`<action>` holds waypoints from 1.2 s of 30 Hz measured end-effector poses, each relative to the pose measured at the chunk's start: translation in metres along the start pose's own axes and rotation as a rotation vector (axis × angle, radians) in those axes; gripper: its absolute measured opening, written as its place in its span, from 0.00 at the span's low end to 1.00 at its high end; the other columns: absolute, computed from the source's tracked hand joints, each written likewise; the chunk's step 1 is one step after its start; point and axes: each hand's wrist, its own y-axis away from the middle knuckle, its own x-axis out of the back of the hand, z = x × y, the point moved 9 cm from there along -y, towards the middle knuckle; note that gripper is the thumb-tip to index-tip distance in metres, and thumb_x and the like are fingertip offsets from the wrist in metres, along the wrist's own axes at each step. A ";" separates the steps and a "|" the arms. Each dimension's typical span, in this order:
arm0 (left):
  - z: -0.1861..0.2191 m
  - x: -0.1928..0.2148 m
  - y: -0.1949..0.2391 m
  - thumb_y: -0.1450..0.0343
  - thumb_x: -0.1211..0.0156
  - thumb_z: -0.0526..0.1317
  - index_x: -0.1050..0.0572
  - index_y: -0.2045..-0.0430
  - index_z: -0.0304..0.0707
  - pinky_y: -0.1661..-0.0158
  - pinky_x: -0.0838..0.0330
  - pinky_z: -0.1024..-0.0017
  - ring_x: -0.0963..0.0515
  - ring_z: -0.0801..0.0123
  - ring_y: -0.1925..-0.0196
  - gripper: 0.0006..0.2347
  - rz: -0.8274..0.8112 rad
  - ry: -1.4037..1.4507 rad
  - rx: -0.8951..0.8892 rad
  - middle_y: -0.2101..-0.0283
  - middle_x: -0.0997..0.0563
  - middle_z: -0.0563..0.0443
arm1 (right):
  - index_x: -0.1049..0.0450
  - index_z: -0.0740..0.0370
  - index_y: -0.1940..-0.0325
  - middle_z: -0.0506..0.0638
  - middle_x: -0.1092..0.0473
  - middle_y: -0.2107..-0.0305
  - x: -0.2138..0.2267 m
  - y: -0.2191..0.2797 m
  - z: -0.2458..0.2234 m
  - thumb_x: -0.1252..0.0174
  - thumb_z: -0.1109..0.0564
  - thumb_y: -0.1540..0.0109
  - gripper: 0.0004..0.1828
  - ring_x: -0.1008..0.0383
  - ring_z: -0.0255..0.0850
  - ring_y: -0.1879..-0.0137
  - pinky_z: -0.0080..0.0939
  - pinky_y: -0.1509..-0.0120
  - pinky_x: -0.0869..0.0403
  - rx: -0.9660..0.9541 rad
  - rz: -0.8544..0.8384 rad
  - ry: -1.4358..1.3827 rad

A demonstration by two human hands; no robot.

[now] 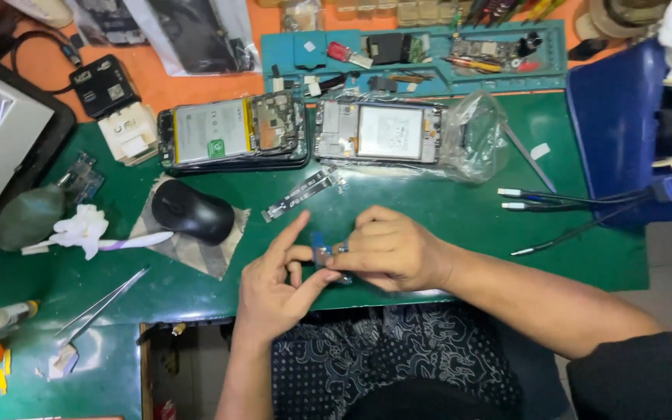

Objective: The person handles a small black fan and a blue circuit board on a workbench. They then pick up a disassembled smartphone chassis containing a battery and connect a ribbon cable to the internal components.

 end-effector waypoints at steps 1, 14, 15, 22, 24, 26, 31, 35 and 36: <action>-0.002 0.001 0.001 0.45 0.36 0.32 0.36 0.53 0.30 0.83 0.37 0.83 0.37 0.76 0.89 0.25 0.016 0.027 -0.001 0.80 0.24 0.51 | 0.27 0.62 0.66 0.51 0.29 0.74 0.001 -0.003 -0.003 0.56 0.60 0.42 0.10 0.30 0.42 0.74 0.41 0.63 0.32 0.035 -0.002 0.000; -0.011 0.002 0.010 0.43 0.38 0.30 0.41 0.48 0.32 0.86 0.42 0.82 0.38 0.75 0.87 0.28 0.029 0.031 0.073 0.81 0.31 0.47 | 0.29 0.62 0.63 0.53 0.30 0.69 0.127 0.060 -0.019 0.53 0.59 0.45 0.10 0.30 0.47 0.64 0.45 0.57 0.36 -0.475 -0.128 1.134; -0.011 0.002 0.010 0.43 0.38 0.30 0.41 0.48 0.33 0.86 0.42 0.81 0.37 0.74 0.87 0.28 0.035 0.040 0.054 0.81 0.31 0.47 | 0.29 0.60 0.64 0.53 0.29 0.72 0.134 0.082 -0.010 0.56 0.54 0.43 0.11 0.29 0.47 0.64 0.45 0.54 0.36 -0.657 -0.292 1.244; -0.001 0.002 0.012 0.40 0.42 0.40 0.47 0.44 0.42 0.77 0.40 0.85 0.39 0.83 0.83 0.30 -0.060 -0.041 0.112 0.81 0.35 0.59 | 0.32 0.48 0.63 0.42 0.30 0.79 0.161 0.141 -0.041 0.64 0.50 0.42 0.14 0.30 0.43 0.69 0.42 0.56 0.37 -1.053 -0.522 1.269; -0.002 0.004 0.012 0.40 0.42 0.40 0.47 0.44 0.42 0.76 0.40 0.85 0.39 0.82 0.83 0.30 -0.056 -0.037 0.107 0.81 0.35 0.59 | 0.34 0.49 0.68 0.44 0.29 0.78 0.175 0.163 -0.046 0.67 0.48 0.41 0.15 0.29 0.43 0.67 0.42 0.58 0.37 -1.254 -0.652 1.287; -0.003 0.005 0.013 0.40 0.42 0.39 0.47 0.44 0.42 0.75 0.40 0.85 0.39 0.82 0.82 0.29 -0.052 -0.031 0.104 0.80 0.35 0.59 | 0.35 0.51 0.72 0.46 0.29 0.77 0.191 0.200 -0.049 0.70 0.47 0.41 0.17 0.28 0.43 0.66 0.42 0.59 0.37 -1.459 -0.782 1.296; -0.005 0.007 0.014 0.39 0.42 0.39 0.45 0.45 0.43 0.77 0.41 0.85 0.40 0.83 0.82 0.28 -0.027 -0.012 0.053 0.79 0.36 0.60 | 0.32 0.55 0.67 0.56 0.29 0.70 0.191 0.173 -0.064 0.61 0.44 0.41 0.16 0.28 0.54 0.64 0.52 0.66 0.31 -1.643 -0.470 1.239; -0.006 0.006 0.014 0.40 0.41 0.39 0.38 0.49 0.41 0.77 0.41 0.85 0.39 0.83 0.82 0.24 -0.016 -0.017 0.082 0.80 0.34 0.60 | 0.31 0.48 0.59 0.42 0.32 0.60 0.160 0.142 -0.022 0.59 0.45 0.44 0.16 0.33 0.42 0.53 0.49 0.58 0.31 -1.406 -0.377 1.113; -0.007 0.011 0.015 0.41 0.39 0.37 0.35 0.53 0.38 0.80 0.38 0.82 0.35 0.77 0.83 0.22 0.045 0.033 0.042 0.80 0.33 0.54 | 0.29 0.50 0.59 0.46 0.31 0.63 0.155 0.128 -0.012 0.58 0.47 0.43 0.15 0.31 0.44 0.56 0.45 0.58 0.31 -1.215 -0.363 1.193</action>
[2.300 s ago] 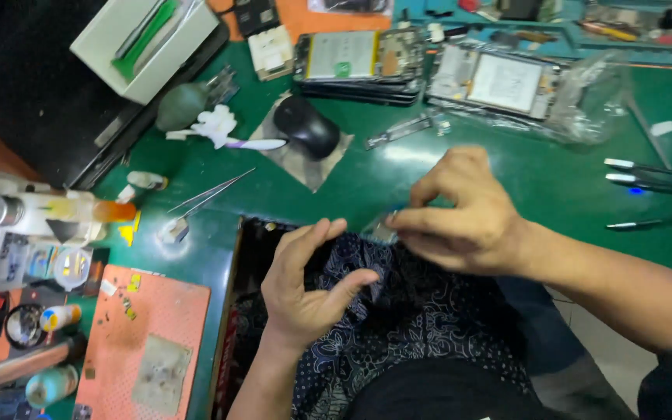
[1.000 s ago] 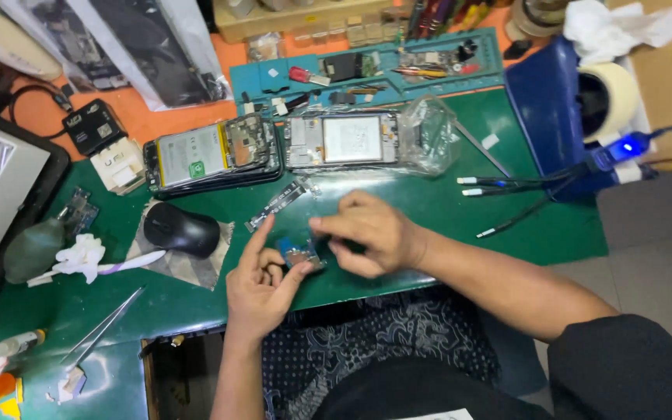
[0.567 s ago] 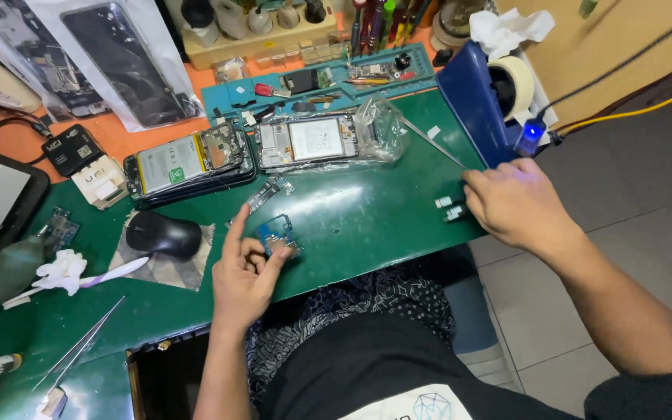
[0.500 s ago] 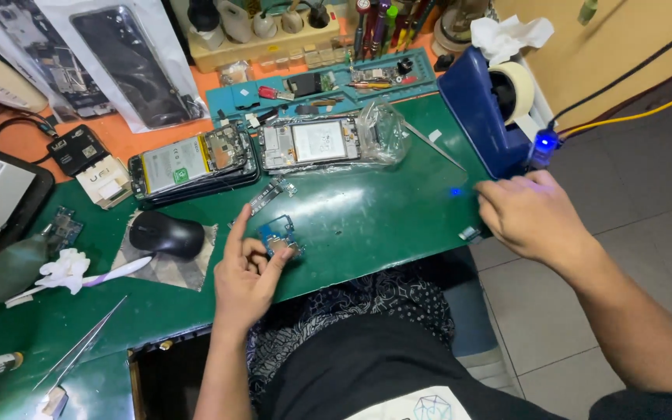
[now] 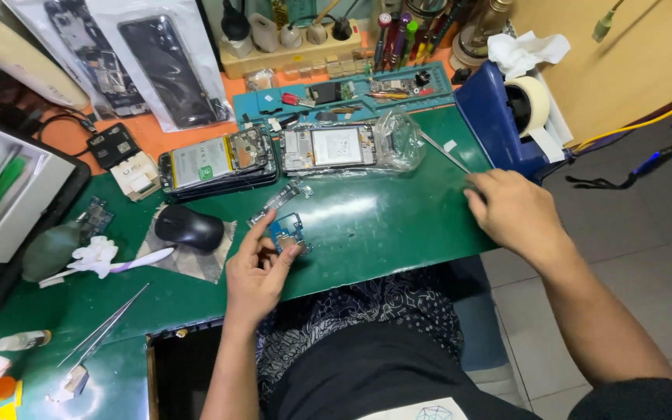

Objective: The person handles a small black fan and a blue circuit board on a workbench. They then pick up a disassembled smartphone chassis containing a battery and connect a ribbon cable to the internal components.

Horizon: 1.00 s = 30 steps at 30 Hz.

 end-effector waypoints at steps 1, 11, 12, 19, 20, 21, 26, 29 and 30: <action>-0.001 0.005 0.000 0.43 0.37 0.34 0.31 0.57 0.34 0.83 0.36 0.79 0.32 0.71 0.84 0.20 0.063 0.053 -0.041 0.81 0.31 0.48 | 0.28 0.52 0.58 0.50 0.29 0.66 0.005 -0.011 -0.014 0.56 0.49 0.42 0.14 0.29 0.45 0.59 0.40 0.58 0.31 0.119 0.144 0.038; 0.008 0.017 -0.004 0.36 0.48 0.32 0.37 0.56 0.34 0.81 0.39 0.86 0.35 0.78 0.86 0.15 0.147 0.221 -0.120 0.86 0.32 0.52 | 0.26 0.56 0.68 0.51 0.32 0.72 -0.010 -0.057 -0.018 0.56 0.48 0.45 0.15 0.33 0.45 0.64 0.40 0.63 0.38 0.107 0.310 0.201; 0.016 0.016 -0.008 0.36 0.47 0.33 0.35 0.58 0.34 0.82 0.39 0.85 0.35 0.77 0.86 0.14 0.119 0.176 -0.130 0.86 0.31 0.52 | 0.26 0.55 0.66 0.50 0.31 0.70 0.003 -0.057 -0.031 0.54 0.49 0.45 0.13 0.31 0.45 0.62 0.41 0.62 0.35 0.189 0.343 0.081; 0.056 -0.014 -0.049 0.37 0.45 0.33 0.39 0.60 0.33 0.79 0.30 0.79 0.30 0.76 0.80 0.14 -0.039 0.347 -0.136 0.79 0.25 0.46 | 0.29 0.63 0.62 0.56 0.31 0.72 0.086 -0.048 -0.125 0.47 0.61 0.46 0.09 0.30 0.50 0.66 0.44 0.60 0.32 0.759 0.335 -0.826; 0.055 -0.018 -0.058 0.37 0.45 0.33 0.39 0.60 0.33 0.79 0.30 0.79 0.30 0.76 0.80 0.14 -0.032 0.344 -0.141 0.79 0.25 0.46 | 0.29 0.63 0.62 0.56 0.31 0.72 0.088 -0.050 -0.131 0.47 0.61 0.46 0.09 0.30 0.50 0.66 0.44 0.60 0.32 0.768 0.339 -0.826; 0.053 -0.024 -0.068 0.36 0.48 0.32 0.41 0.61 0.32 0.78 0.28 0.78 0.27 0.73 0.79 0.13 -0.064 0.463 -0.122 0.79 0.25 0.43 | 0.29 0.63 0.61 0.55 0.30 0.70 0.093 -0.053 -0.136 0.45 0.60 0.47 0.12 0.29 0.49 0.66 0.44 0.59 0.32 0.792 0.350 -0.902; 0.056 -0.039 -0.105 0.35 0.50 0.33 0.44 0.64 0.31 0.77 0.23 0.71 0.24 0.66 0.76 0.12 -0.123 0.638 -0.063 0.73 0.28 0.39 | 0.31 0.67 0.56 0.54 0.30 0.68 0.059 -0.078 -0.139 0.42 0.59 0.50 0.19 0.33 0.38 0.65 0.39 0.57 0.32 0.737 0.227 -1.411; 0.044 -0.052 -0.113 0.35 0.51 0.32 0.45 0.66 0.30 0.76 0.21 0.69 0.23 0.62 0.76 0.11 -0.167 0.677 -0.043 0.72 0.31 0.42 | 0.34 0.72 0.53 0.53 0.35 0.75 0.018 -0.090 -0.133 0.47 0.61 0.47 0.19 0.32 0.37 0.69 0.32 0.63 0.31 0.578 0.097 -1.752; 0.034 -0.057 -0.114 0.35 0.51 0.31 0.46 0.66 0.30 0.74 0.21 0.68 0.23 0.61 0.75 0.11 -0.166 0.737 -0.027 0.72 0.32 0.42 | 0.33 0.72 0.55 0.53 0.34 0.76 0.006 -0.093 -0.132 0.46 0.63 0.47 0.17 0.30 0.36 0.70 0.33 0.63 0.29 0.511 0.057 -1.782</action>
